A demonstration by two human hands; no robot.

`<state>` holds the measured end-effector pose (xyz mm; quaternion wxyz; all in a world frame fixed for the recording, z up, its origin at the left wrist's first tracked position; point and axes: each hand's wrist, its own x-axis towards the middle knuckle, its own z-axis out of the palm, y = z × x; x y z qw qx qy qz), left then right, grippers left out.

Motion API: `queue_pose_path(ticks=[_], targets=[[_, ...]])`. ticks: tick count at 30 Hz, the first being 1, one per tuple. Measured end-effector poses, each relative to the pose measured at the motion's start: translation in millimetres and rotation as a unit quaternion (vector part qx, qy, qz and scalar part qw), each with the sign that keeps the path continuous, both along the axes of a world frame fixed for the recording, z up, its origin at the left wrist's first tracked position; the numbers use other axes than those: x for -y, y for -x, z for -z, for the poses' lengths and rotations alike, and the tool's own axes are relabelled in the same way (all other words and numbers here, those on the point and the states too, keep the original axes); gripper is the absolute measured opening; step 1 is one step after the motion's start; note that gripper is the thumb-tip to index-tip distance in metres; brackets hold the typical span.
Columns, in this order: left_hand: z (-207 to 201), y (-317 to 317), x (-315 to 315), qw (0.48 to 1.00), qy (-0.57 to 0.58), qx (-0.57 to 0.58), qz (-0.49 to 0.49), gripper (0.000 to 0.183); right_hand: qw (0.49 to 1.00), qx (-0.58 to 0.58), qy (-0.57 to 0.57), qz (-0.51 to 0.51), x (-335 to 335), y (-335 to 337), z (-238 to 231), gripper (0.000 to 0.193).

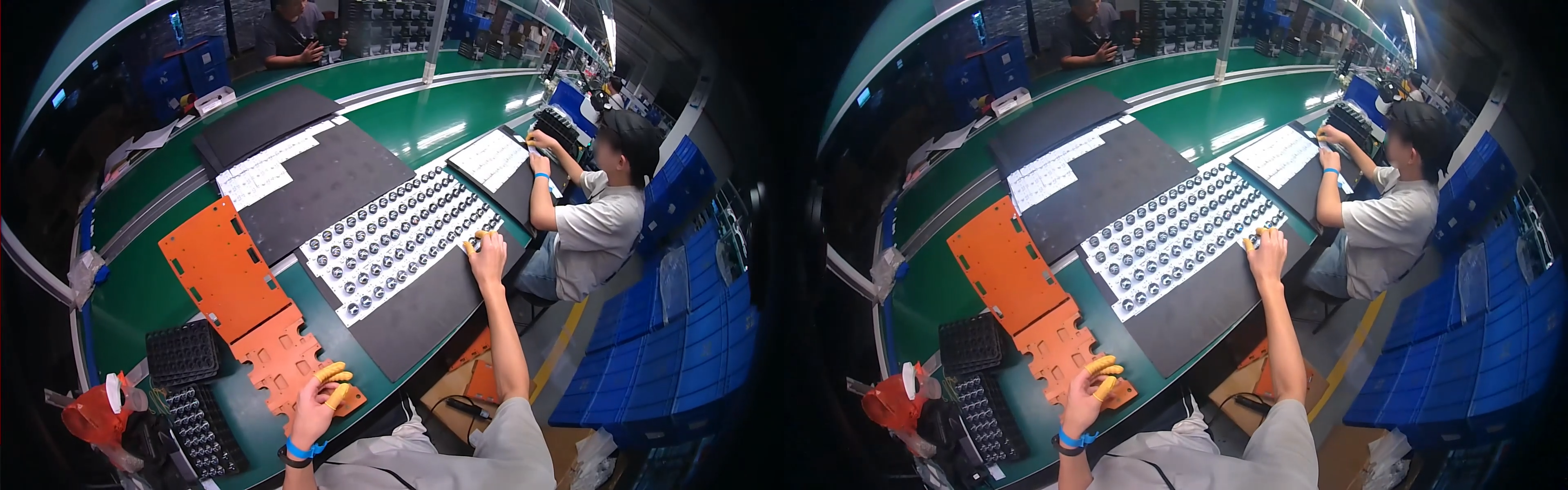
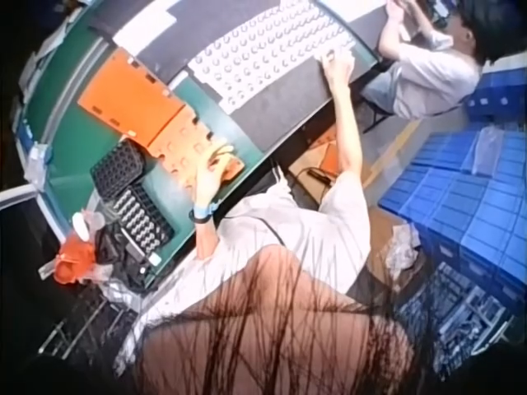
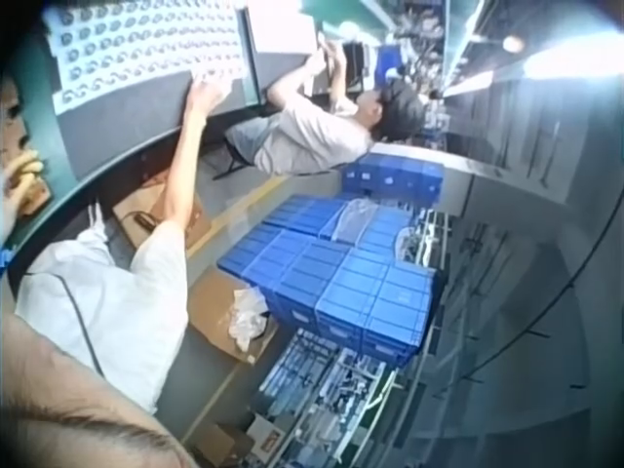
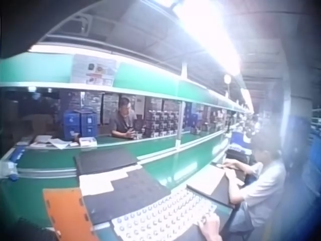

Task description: Cleaning circular LED components with a cloth and placing them into a specialized assembly tray.

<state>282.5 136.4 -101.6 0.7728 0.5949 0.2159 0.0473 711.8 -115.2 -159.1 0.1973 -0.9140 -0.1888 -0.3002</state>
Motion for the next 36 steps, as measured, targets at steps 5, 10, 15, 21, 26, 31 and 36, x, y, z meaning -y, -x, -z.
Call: queue_pose_path(ticks=[5, 10, 15, 21, 26, 31, 36], targets=[[9, 5, -2, 0.999, -0.039, 0.009, 0.023, 0.049, 1.000, 0.017, -0.025, -0.006, 0, 4, -4, 0.041], [11, 8, 1, 0.999, -0.040, 0.005, 0.016, 0.044, 0.988, 0.008, -0.122, -0.089, -19, 33, -18, 0.028], [1, 15, 2, 0.999, -0.027, 0.017, -0.013, 0.041, 0.971, -0.013, -0.128, -0.203, -65, 60, -31, 0.024], [2, 35, -12, 0.999, -0.046, 0.021, -0.015, 0.040, 0.910, -0.025, -0.178, -0.374, -178, 73, -52, 0.027], [-7, 58, -14, 1.000, -0.002, 0.003, -0.005, 0.040, 0.897, -0.025, -0.135, -0.419, -338, 53, -59, 0.063], [-29, 62, -16, 1.000, 0.017, 0.010, -0.008, 0.041, 0.931, -0.315, -0.020, -0.183, -489, 18, -29, 0.115], [-51, 59, -19, 0.997, -0.021, 0.023, -0.070, 0.039, 0.961, -0.226, 0.047, -0.151, -563, 41, -17, 0.109]])
